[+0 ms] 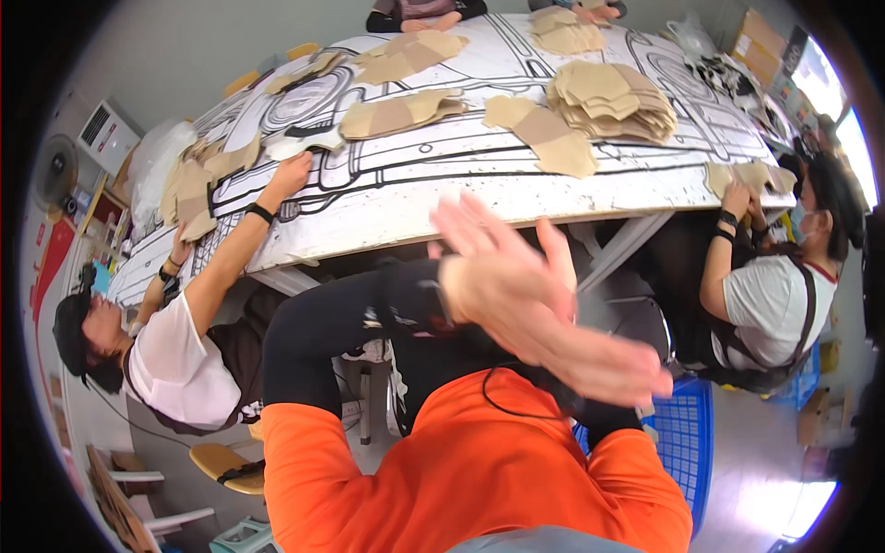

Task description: Layering and aligning fabric and foam material pieces for shoe construction.

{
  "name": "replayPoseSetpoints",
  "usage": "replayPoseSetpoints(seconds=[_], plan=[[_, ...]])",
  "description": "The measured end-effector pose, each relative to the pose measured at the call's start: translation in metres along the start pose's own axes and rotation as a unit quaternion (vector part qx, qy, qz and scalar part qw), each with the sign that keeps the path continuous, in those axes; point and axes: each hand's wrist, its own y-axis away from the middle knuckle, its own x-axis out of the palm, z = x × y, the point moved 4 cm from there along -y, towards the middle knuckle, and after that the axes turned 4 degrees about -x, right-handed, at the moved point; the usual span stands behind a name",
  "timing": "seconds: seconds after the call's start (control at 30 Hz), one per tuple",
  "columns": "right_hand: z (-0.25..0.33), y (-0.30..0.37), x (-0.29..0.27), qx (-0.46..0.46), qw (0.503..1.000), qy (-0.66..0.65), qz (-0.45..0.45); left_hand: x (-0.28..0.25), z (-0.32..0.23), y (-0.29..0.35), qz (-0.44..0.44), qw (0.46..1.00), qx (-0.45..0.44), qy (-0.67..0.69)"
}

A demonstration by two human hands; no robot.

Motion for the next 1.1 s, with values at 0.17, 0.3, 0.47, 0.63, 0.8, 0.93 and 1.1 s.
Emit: replayPoseSetpoints(seconds=[0.17,0.3,0.47,0.63,0.8,0.93,1.1], plan=[[0.01,0.076,-0.05,0.045,0.997,-0.04,-0.045,0.019,-0.028,0.031,0.02,0.991,0.058,0.123],[0.016,0.101,-0.039,0.006,0.967,0.094,-0.238,0.038,-0.014,0.081,0.162,0.969,0.141,0.122],[0.043,0.152,-0.009,0.07,0.982,0.031,-0.172,0.045,0.219,0.251,0.558,0.829,0.004,-0.043],[0.072,0.147,-0.027,-0.024,0.976,0.041,-0.212,-0.013,0.29,0.28,0.545,0.804,-0.093,-0.221],[0.086,0.078,-0.053,-0.028,0.983,0.129,-0.124,-0.027,0.29,0.286,0.418,0.837,-0.314,-0.161],[0.107,-0.013,-0.106,-0.105,0.96,0.237,-0.11,-0.053,0.267,0.337,-0.069,0.367,-0.905,0.203],[0.111,-0.166,-0.116,-0.278,0.885,0.368,-0.062,-0.065,0.229,0.333,-0.028,0.414,-0.887,0.203]])
